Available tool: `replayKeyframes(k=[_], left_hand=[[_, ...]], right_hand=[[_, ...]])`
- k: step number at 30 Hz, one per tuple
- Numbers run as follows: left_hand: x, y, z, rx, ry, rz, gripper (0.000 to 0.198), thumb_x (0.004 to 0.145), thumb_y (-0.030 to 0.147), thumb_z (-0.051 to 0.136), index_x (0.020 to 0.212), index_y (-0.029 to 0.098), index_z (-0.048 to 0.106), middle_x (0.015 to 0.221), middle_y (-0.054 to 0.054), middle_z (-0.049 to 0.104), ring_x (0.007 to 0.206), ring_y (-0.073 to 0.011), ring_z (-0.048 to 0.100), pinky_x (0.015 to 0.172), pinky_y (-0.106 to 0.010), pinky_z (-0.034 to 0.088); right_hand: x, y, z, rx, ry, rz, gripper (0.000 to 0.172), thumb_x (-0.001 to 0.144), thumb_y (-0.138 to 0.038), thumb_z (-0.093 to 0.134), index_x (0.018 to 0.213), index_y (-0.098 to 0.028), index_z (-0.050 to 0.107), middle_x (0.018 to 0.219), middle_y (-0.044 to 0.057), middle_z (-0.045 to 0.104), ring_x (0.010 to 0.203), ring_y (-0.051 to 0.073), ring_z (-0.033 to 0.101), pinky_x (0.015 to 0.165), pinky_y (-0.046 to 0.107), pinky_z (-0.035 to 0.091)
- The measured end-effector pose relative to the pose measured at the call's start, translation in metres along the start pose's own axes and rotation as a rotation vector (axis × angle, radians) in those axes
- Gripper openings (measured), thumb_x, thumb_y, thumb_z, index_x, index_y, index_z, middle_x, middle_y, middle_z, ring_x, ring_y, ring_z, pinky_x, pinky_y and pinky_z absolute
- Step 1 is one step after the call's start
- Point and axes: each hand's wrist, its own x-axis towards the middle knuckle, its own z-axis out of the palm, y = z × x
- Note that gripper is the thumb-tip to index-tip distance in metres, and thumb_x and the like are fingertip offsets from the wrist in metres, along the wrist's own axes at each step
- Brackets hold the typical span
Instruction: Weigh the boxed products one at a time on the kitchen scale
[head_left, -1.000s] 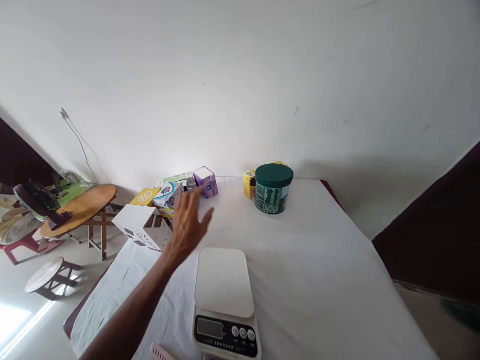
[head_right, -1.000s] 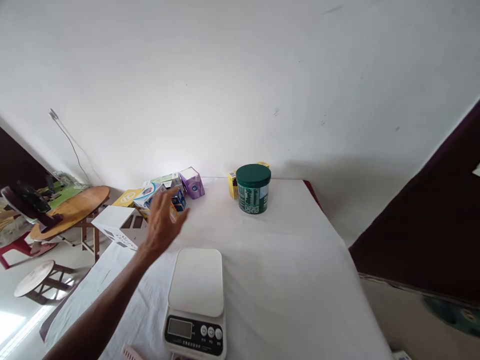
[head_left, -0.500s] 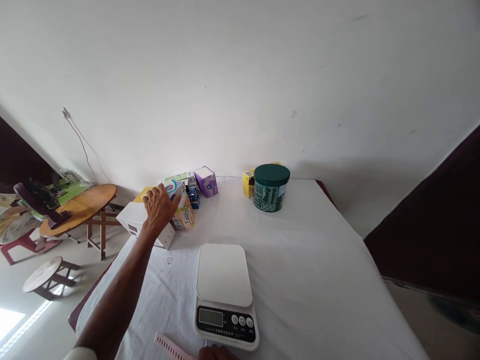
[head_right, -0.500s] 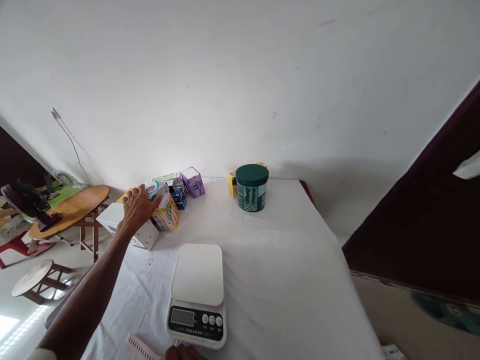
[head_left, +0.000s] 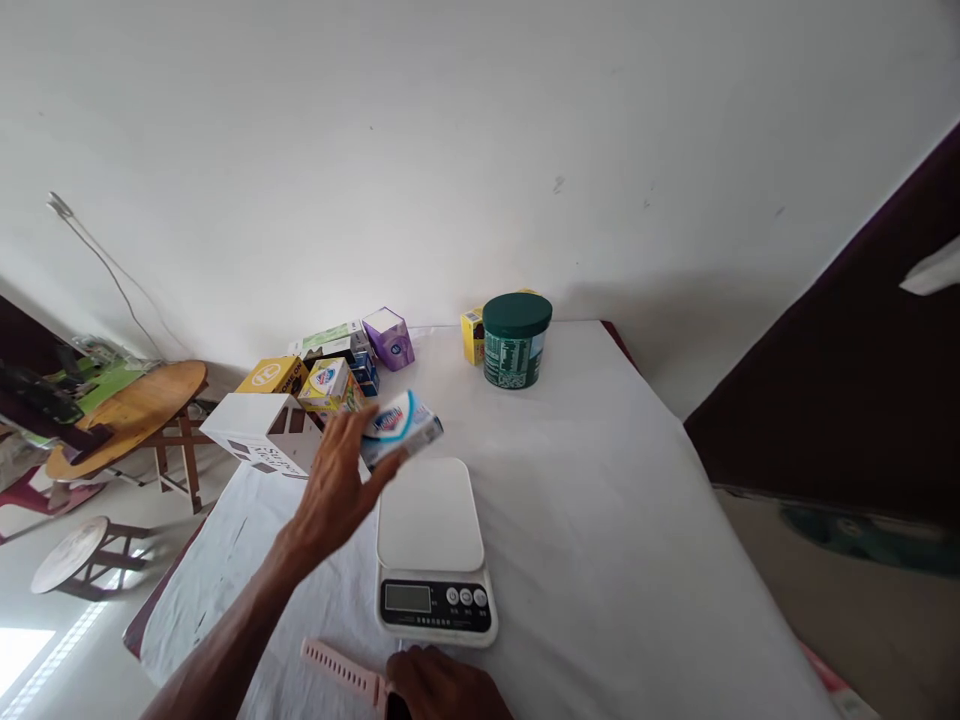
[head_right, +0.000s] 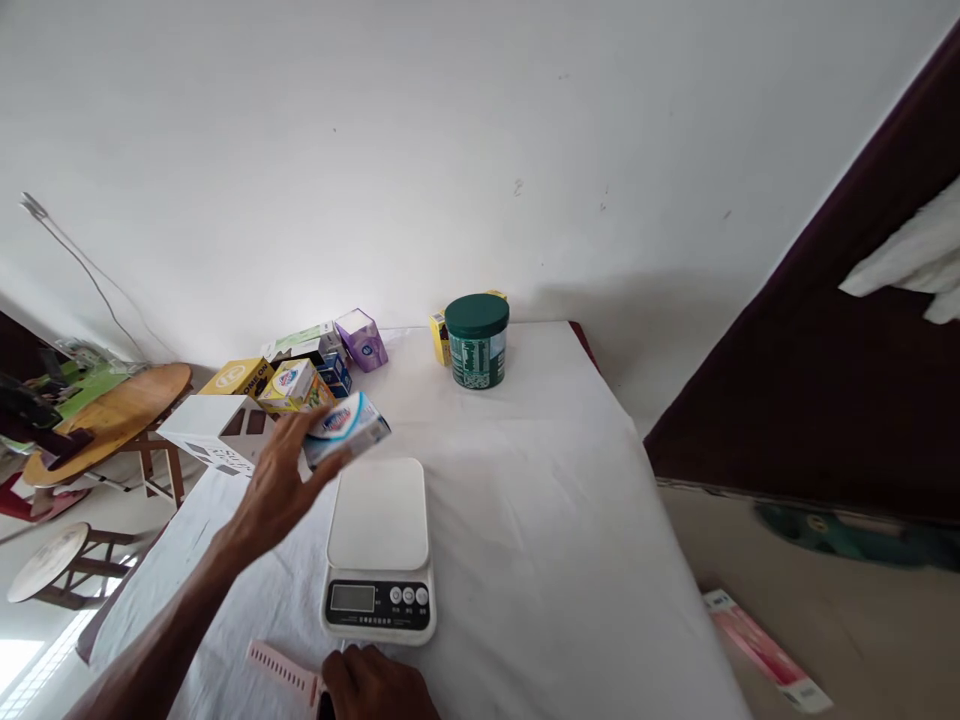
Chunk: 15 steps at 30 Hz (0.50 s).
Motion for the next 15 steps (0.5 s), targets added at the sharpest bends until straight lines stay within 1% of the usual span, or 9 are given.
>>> replayKeyframes(k=[3, 5, 7, 12, 15], left_hand=[[-0.027, 0.014, 0.02, -0.104, -0.145, 0.033, 0.049, 0.099, 0.038, 0.061, 0.143, 0.025, 0.043, 0.125, -0.012, 0.059, 0.117, -0.0285, 0.057, 0.099, -0.045, 0.05], [-0.038, 0.016, 0.03, -0.134, -0.197, 0.032, 0.05, 0.099, 0.037, 0.061, 0.144, 0.025, 0.042, 0.125, -0.012, 0.059, 0.116, -0.0284, 0.057, 0.098, -0.044, 0.05], [-0.045, 0.015, 0.036, -0.138, -0.225, 0.027, 0.051, 0.098, 0.036, 0.062, 0.144, 0.024, 0.042, 0.127, -0.012, 0.058, 0.117, -0.0285, 0.056, 0.099, -0.045, 0.05], [-0.053, 0.008, 0.04, -0.076, -0.254, 0.026, 0.054, 0.094, 0.03, 0.067, 0.142, 0.025, 0.042, 0.13, -0.011, 0.057, 0.117, -0.0295, 0.055, 0.099, -0.047, 0.048], [-0.054, 0.008, 0.038, -0.035, -0.262, 0.035, 0.066, 0.089, 0.035, 0.074, 0.145, 0.025, 0.039, 0.135, -0.012, 0.055, 0.12, -0.0315, 0.054, 0.1, -0.05, 0.047]], right_hand=[[0.004, -0.002, -0.011, 0.035, -0.032, 0.011, 0.024, 0.085, -0.017, 0.068, 0.09, -0.026, 0.046, 0.075, -0.006, 0.066, 0.059, 0.014, 0.06, 0.047, 0.031, 0.027], [0.006, -0.004, -0.019, 0.045, -0.039, 0.023, 0.022, 0.087, -0.018, 0.067, 0.089, -0.025, 0.046, 0.075, -0.006, 0.066, 0.058, 0.014, 0.059, 0.048, 0.03, 0.028], [0.008, -0.005, -0.023, 0.046, -0.037, 0.023, 0.022, 0.086, -0.017, 0.067, 0.088, -0.024, 0.047, 0.074, -0.006, 0.065, 0.058, 0.013, 0.059, 0.047, 0.029, 0.027], [0.011, -0.006, -0.023, 0.016, -0.017, 0.012, 0.023, 0.083, -0.018, 0.069, 0.086, -0.024, 0.047, 0.072, -0.006, 0.065, 0.055, 0.012, 0.056, 0.045, 0.03, 0.024], [0.011, -0.006, -0.021, 0.003, 0.012, 0.011, 0.022, 0.086, -0.017, 0.067, 0.086, -0.024, 0.046, 0.072, -0.007, 0.065, 0.053, 0.011, 0.056, 0.044, 0.03, 0.024]])
